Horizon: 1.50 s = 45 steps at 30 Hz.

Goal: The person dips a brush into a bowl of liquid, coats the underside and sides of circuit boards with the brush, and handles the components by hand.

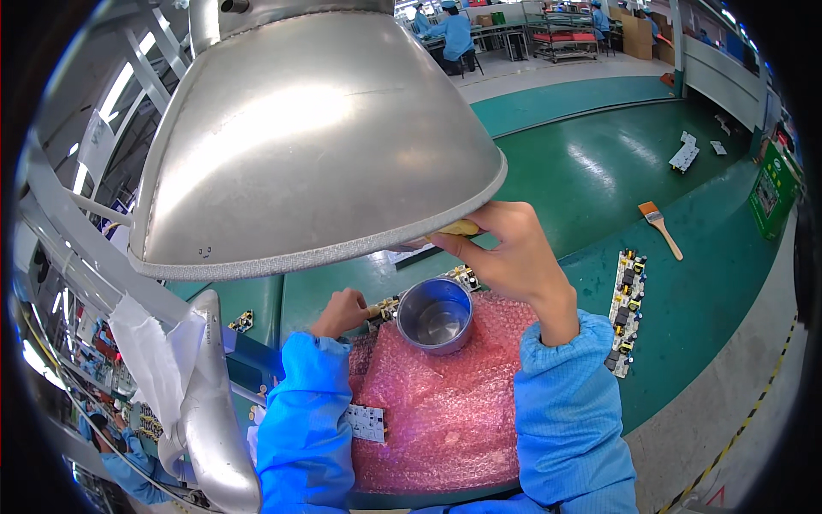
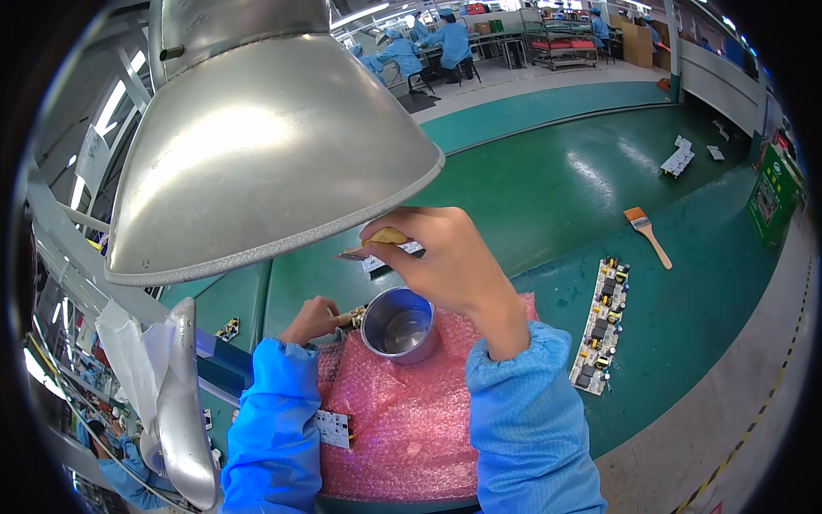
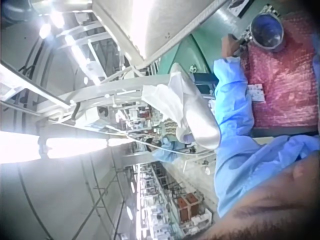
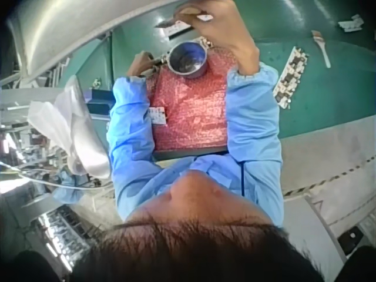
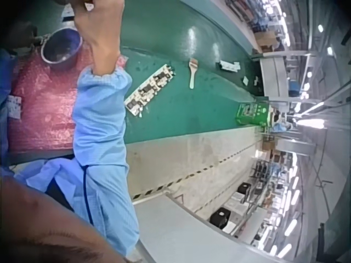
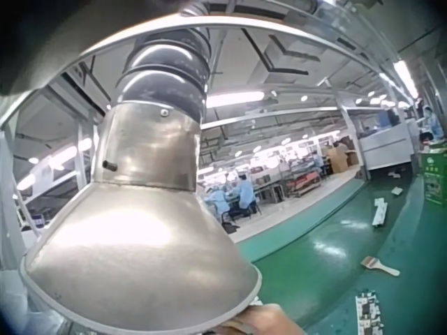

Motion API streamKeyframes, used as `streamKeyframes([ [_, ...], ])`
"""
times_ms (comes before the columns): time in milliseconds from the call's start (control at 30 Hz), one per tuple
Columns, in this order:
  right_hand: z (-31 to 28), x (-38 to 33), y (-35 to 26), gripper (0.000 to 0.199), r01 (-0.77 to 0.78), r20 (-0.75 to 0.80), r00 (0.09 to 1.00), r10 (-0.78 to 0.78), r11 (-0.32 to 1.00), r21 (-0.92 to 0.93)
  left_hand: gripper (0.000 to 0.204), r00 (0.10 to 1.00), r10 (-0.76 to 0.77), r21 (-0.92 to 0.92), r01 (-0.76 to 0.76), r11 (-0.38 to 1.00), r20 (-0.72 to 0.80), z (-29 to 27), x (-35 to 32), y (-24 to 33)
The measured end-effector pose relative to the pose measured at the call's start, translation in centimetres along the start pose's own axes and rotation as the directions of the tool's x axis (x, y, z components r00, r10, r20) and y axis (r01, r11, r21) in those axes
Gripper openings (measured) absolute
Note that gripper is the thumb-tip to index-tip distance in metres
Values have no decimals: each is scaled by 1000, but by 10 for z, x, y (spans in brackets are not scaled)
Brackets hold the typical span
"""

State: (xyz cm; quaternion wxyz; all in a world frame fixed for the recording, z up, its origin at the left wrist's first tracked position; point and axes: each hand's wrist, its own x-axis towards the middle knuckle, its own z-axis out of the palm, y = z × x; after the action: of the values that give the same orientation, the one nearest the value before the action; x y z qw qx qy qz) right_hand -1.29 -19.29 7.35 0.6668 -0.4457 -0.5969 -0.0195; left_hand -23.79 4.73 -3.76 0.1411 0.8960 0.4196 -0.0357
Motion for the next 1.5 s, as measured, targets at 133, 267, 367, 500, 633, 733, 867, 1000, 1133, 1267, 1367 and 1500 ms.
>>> streamKeyframes([
  [133, 0, -1, 3, 15, 17, 4, 1000, -16, 1000, -14, 27, 999, 23, -56, -26, 998, -45, 3, 0, -4],
  [267, 0, -1, 3, 16, -7, 16, 1000, 7, 1000, -18, 27, 996, 6, -134, -17, 991, -86, 8, 3, -6],
  [367, -2, -1, 4, 16, -15, 26, 1000, 16, 999, -28, 30, 994, -37, -119, 25, 993, -103, 10, 6, 4],
  [500, -3, -2, 2, 16, 7, 14, 1000, -7, 999, -46, 31, 999, -53, -113, 52, 992, -5, 3, 12, 10],
  [633, -5, -2, 2, 16, -47, 33, 998, 47, 999, -19, 31, 994, -110, -75, 108, 991, -17, -1, 16, 8],
  [733, -8, -2, 3, 16, -67, 30, 997, 67, 998, -6, 32, 977, -209, -2, 209, 978, -39, -5, 27, -33],
  [867, -11, -1, 6, 16, -23, 15, 1000, 24, 998, -57, 27, 945, -295, 73, 307, 949, -138, -17, 35, -112],
  [1000, -10, 3, 0, 15, -7, 18, 1000, 7, 1000, -25, 26, 843, -288, 173, 400, 900, -454, -27, 21, -176],
  [1133, -7, 1, 3, 15, -17, 24, 1000, 18, 1000, -26, 32, 892, -77, 270, 216, 938, -446, -15, 19, -137],
  [1267, -13, -2, 4, 16, -136, 51, 989, 136, 991, -6, 56, 997, -69, 100, 73, 992, -45, -9, 6, -27],
  [1367, -11, -4, 6, 18, -258, 91, 962, 258, 966, -16, 60, 983, -182, 320, 180, 930, -22, -14, -8, 12],
  [1500, -7, -3, 10, 18, -311, 197, 924, 329, 943, -118, 62, 983, -169, 217, 179, 960, -67, -13, 0, -27],
])
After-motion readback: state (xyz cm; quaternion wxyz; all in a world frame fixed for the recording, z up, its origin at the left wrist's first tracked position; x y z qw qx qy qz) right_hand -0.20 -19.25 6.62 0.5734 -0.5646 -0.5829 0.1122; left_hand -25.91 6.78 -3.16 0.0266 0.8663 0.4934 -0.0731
